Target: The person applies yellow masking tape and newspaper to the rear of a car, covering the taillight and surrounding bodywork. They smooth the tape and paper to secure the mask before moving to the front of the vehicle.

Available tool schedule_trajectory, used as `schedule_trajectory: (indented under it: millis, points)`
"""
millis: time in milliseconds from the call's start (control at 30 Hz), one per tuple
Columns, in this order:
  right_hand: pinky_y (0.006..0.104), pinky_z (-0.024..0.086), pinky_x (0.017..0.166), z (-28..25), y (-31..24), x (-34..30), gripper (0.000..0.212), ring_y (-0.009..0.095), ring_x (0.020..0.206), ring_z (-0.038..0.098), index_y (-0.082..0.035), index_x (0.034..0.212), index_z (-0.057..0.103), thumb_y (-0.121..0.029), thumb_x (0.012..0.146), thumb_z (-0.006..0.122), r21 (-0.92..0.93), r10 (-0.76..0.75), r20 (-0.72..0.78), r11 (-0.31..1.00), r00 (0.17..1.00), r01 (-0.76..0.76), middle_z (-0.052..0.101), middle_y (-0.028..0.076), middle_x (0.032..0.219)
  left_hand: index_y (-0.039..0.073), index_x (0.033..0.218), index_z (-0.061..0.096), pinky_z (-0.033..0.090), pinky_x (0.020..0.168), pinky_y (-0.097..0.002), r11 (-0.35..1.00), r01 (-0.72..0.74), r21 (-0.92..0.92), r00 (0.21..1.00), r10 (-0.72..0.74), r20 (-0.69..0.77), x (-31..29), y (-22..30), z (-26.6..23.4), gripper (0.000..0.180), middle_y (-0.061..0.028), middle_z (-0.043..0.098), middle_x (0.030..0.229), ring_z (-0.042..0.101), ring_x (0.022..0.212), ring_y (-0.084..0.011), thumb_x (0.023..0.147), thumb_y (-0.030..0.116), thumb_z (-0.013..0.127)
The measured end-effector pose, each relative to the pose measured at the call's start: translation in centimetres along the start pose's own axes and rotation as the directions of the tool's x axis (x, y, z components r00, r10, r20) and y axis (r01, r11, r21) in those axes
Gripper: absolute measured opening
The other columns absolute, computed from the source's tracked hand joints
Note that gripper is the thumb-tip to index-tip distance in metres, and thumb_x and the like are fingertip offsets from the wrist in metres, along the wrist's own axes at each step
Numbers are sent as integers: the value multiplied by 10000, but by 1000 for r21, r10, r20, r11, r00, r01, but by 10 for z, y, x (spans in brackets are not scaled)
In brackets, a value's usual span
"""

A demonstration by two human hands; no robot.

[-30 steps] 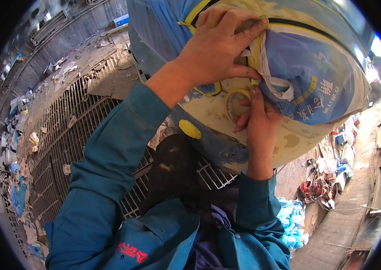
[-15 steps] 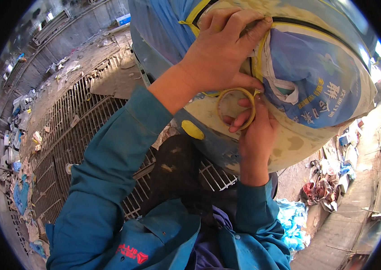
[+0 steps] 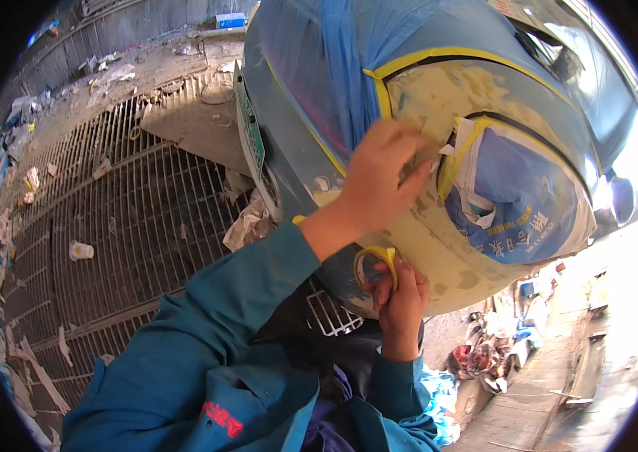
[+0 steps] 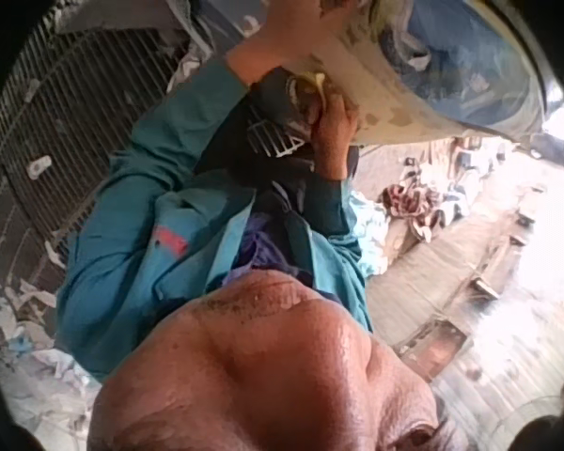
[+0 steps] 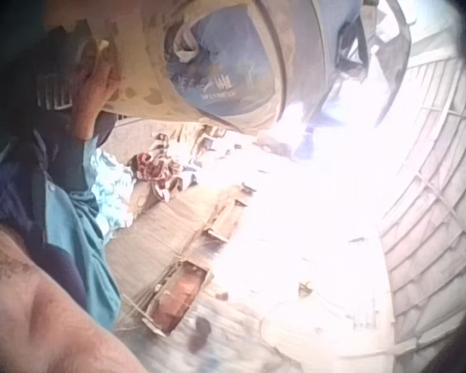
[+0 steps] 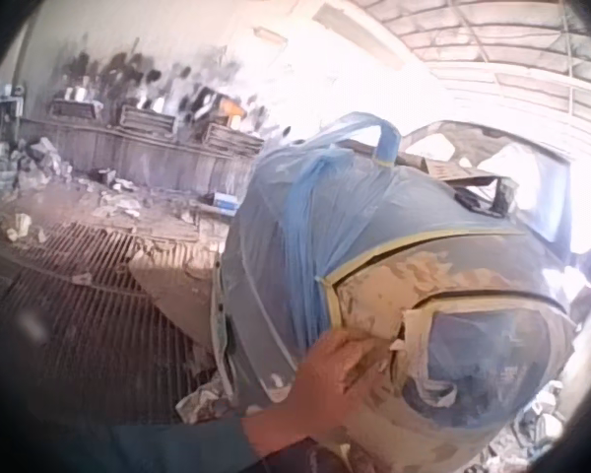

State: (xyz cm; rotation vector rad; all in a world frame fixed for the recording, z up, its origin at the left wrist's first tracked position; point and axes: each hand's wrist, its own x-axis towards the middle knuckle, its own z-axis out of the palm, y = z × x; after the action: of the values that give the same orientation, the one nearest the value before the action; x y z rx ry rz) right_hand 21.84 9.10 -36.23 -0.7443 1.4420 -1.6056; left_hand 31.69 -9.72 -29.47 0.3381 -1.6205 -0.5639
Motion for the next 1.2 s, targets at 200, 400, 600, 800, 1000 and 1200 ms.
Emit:
schedule_trajectory:
  millis: [200, 400, 600, 800, 1000, 1200]
  points:
    - [310, 565, 565, -4, 32, -15, 473, 148, 435, 528, 71, 1023, 797, -327, 1206, 619, -55, 81, -13, 995, 997, -81, 571, 67, 537, -21, 1421, 755, 570, 1000, -417, 980, 107, -169, 987, -125, -100, -18, 21, 35, 422, -202, 679, 1289, 694, 1155, -388, 1001, -57, 733]
    - [334, 609, 657, 10, 44, -19, 445, 133, 466, 536, 72, 1044, 793, -294, 1207, 601, -87, 91, 119, 993, 989, -81, 595, 66, 571, -66, 1502, 687, 548, 998, -465, 999, -44, -7, 989, 42, -140, -7, 29, 38, 514, -203, 645, 1307, 634, 1163, -427, 988, -73, 698]
    - [334, 631, 699, 19, 45, -18, 438, 134, 471, 531, 70, 1050, 791, -291, 1209, 600, -78, 114, 147, 992, 983, -104, 605, 74, 582, -78, 1509, 679, 518, 1046, -522, 980, -120, 160, 991, 128, -39, 4, 30, 32, 574, -220, 628, 1315, 609, 1169, -454, 937, -45, 717]
    - [329, 616, 667, 17, 44, -17, 462, 137, 469, 528, 75, 1048, 794, -312, 1213, 602, -130, 167, 162, 981, 973, -147, 601, 75, 579, -39, 1465, 703, 565, 949, -493, 993, -101, 64, 989, 108, -104, 19, 14, 10, 506, -195, 649, 1205, 667, 1088, -425, 960, -18, 727]
    - [329, 614, 664, 12, 43, -20, 476, 136, 466, 525, 81, 1043, 791, -322, 1214, 605, -128, 172, 136, 980, 976, -155, 586, 71, 569, 19, 1350, 789, 588, 824, -448, 985, -163, 60, 969, 172, -180, 35, 13, 19, 349, -155, 693, 1127, 712, 950, -382, 1008, -41, 752]
    - [333, 619, 669, 4, 44, -19, 488, 134, 466, 523, 86, 1053, 790, -334, 1215, 604, -115, 178, 134, 980, 975, -164, 583, 73, 571, 18, 1260, 824, 572, 799, -436, 973, -206, 107, 955, 224, -194, 34, 9, 29, 298, -124, 692, 1063, 702, 948, -355, 975, -55, 773]
